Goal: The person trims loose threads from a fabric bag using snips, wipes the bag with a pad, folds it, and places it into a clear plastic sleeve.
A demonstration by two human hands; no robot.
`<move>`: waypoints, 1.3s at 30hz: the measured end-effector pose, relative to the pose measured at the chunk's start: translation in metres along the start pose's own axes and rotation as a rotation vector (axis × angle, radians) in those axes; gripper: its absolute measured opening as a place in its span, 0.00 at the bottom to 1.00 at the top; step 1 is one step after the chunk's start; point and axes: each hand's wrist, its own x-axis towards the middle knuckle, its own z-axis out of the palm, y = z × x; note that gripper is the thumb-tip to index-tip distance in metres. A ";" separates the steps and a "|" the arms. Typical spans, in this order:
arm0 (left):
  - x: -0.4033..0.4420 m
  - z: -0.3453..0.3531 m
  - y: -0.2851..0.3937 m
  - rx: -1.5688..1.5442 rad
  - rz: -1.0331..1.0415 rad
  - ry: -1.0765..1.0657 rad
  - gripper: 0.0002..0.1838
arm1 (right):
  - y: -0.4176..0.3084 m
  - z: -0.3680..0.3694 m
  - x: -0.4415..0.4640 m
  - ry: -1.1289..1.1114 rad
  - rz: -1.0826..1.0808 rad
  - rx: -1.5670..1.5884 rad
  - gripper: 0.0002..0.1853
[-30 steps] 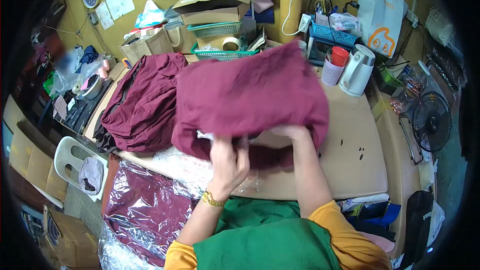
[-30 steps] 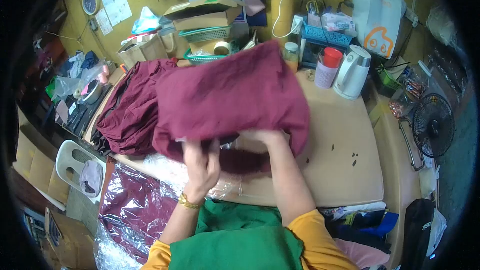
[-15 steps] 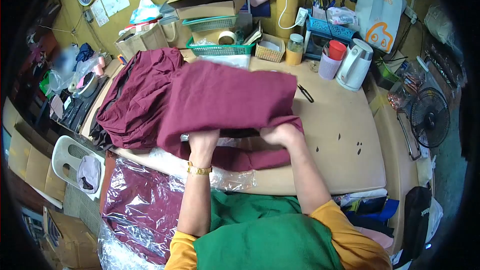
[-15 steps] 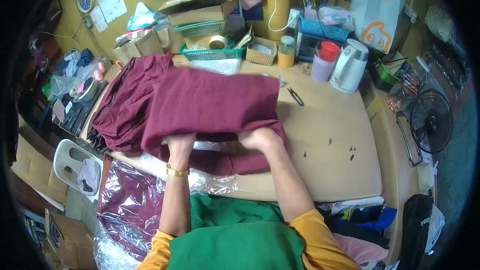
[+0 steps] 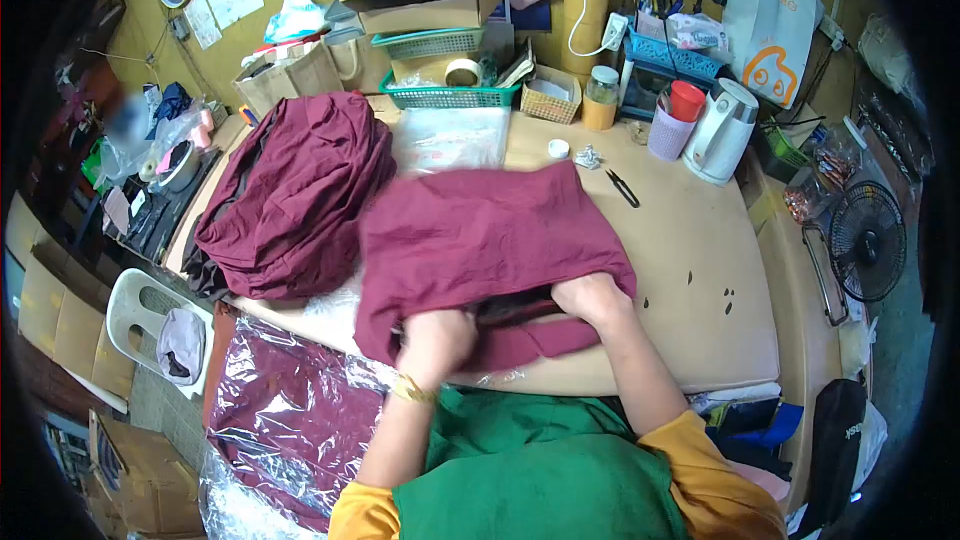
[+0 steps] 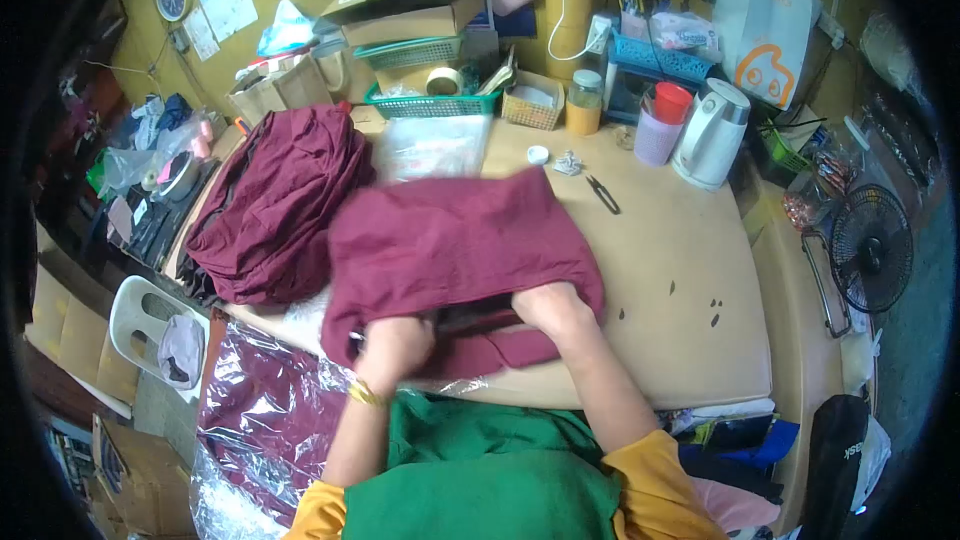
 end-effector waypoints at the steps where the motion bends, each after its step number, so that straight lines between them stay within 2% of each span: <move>1: -0.018 0.004 0.026 -0.119 -0.057 0.052 0.25 | 0.008 0.004 -0.010 -0.100 0.077 0.004 0.14; 3: -0.049 0.043 0.042 -0.022 0.237 0.272 0.29 | 0.010 -0.004 -0.023 -0.558 0.030 -0.246 0.14; 5: -0.067 0.043 0.037 -0.154 0.693 0.208 0.30 | -0.003 -0.017 -0.048 -0.616 -0.030 -0.109 0.17; 6: -0.078 0.017 0.029 -0.502 0.710 -0.162 0.26 | -0.012 -0.030 -0.061 -0.580 -0.011 -0.006 0.20; 7: -0.081 -0.030 0.022 -0.588 0.680 -0.345 0.19 | -0.020 -0.048 -0.073 -0.547 0.006 0.097 0.23; 8: -0.073 -0.033 0.000 -0.740 0.784 -0.103 0.14 | -0.030 -0.078 -0.079 -0.612 -0.099 0.158 0.24; 9: -0.072 -0.045 -0.017 -0.876 0.535 0.013 0.10 | -0.034 -0.102 -0.082 -0.676 -0.203 0.221 0.25; 10: -0.064 -0.050 -0.035 -0.914 0.219 0.256 0.08 | -0.029 -0.112 -0.082 -0.678 -0.210 0.221 0.25; 11: -0.039 -0.048 -0.067 -0.728 0.182 0.509 0.10 | -0.020 -0.122 -0.082 -0.634 -0.445 0.456 0.22; 12: -0.025 -0.042 -0.085 -0.560 0.095 0.609 0.15 | -0.008 -0.130 -0.082 -0.576 -0.679 0.690 0.20; 13: -0.010 -0.032 -0.101 -0.458 0.123 0.630 0.21 | 0.016 -0.136 -0.075 -0.520 -0.707 0.867 0.21; 14: 0.000 -0.024 -0.104 -0.543 0.159 0.579 0.24 | 0.043 -0.136 -0.069 -0.462 -0.731 1.042 0.23; 16: 0.010 -0.013 -0.097 -0.682 0.221 0.463 0.29 | 0.088 -0.134 -0.061 0.015 -0.298 1.285 0.17; 18: 0.015 -0.010 -0.081 -0.742 0.258 0.404 0.30 | 0.133 -0.121 -0.025 0.377 0.161 0.671 0.15; 21: 0.022 -0.008 -0.062 -0.734 0.261 0.434 0.27 | 0.140 -0.084 0.006 0.252 0.213 0.659 0.12; 22: 0.024 -0.008 -0.056 -0.714 0.248 0.447 0.22 | 0.135 -0.081 0.009 0.251 0.211 0.659 0.12; 24: 0.033 -0.002 -0.054 -0.743 0.218 0.446 0.20 | 0.122 -0.076 0.017 0.100 0.183 0.783 0.09; 25: 0.036 0.000 -0.054 -0.769 0.190 0.440 0.18 | 0.129 -0.072 0.019 0.098 0.182 0.785 0.09; 26: 0.037 0.003 -0.051 -0.829 0.194 0.517 0.12 | 0.141 -0.064 0.021 0.082 0.230 0.816 0.08; 27: 0.036 0.006 -0.052 -0.828 0.190 0.516 0.12 | 0.144 -0.061 0.022 0.066 0.280 0.846 0.06; 29: 0.036 0.008 -0.055 -1.082 0.213 0.615 0.07 | 0.150 -0.055 0.023 0.145 0.230 0.841 0.05; 30: 0.032 0.003 -0.059 -1.039 0.221 0.672 0.02 | 0.151 -0.054 0.022 0.224 0.181 0.831 0.04; 32: 0.025 -0.007 -0.069 -1.133 0.209 0.747 0.06 | 0.133 -0.081 0.028 0.323 0.160 0.527 0.04; 34: 0.019 -0.026 -0.076 -1.185 0.183 0.787 0.08 | 0.110 -0.106 0.046 0.505 -0.043 0.314 0.06; 35: 0.018 -0.037 -0.074 -1.189 0.143 0.824 0.08 | 0.088 -0.116 0.057 0.647 -0.162 0.351 0.07; 36: 0.019 -0.052 -0.068 -0.880 0.178 1.095 0.09 | 0.084 -0.124 0.070 0.748 -0.178 0.200 0.09; 37: 0.017 -0.067 -0.061 -0.549 0.212 1.342 0.10 | 0.079 -0.137 0.081 0.956 -0.358 -0.088 0.12; 39: -0.010 -0.077 -0.055 -0.727 0.177 1.146 0.12 | 0.065 -0.144 0.075 0.662 -0.257 0.475 0.13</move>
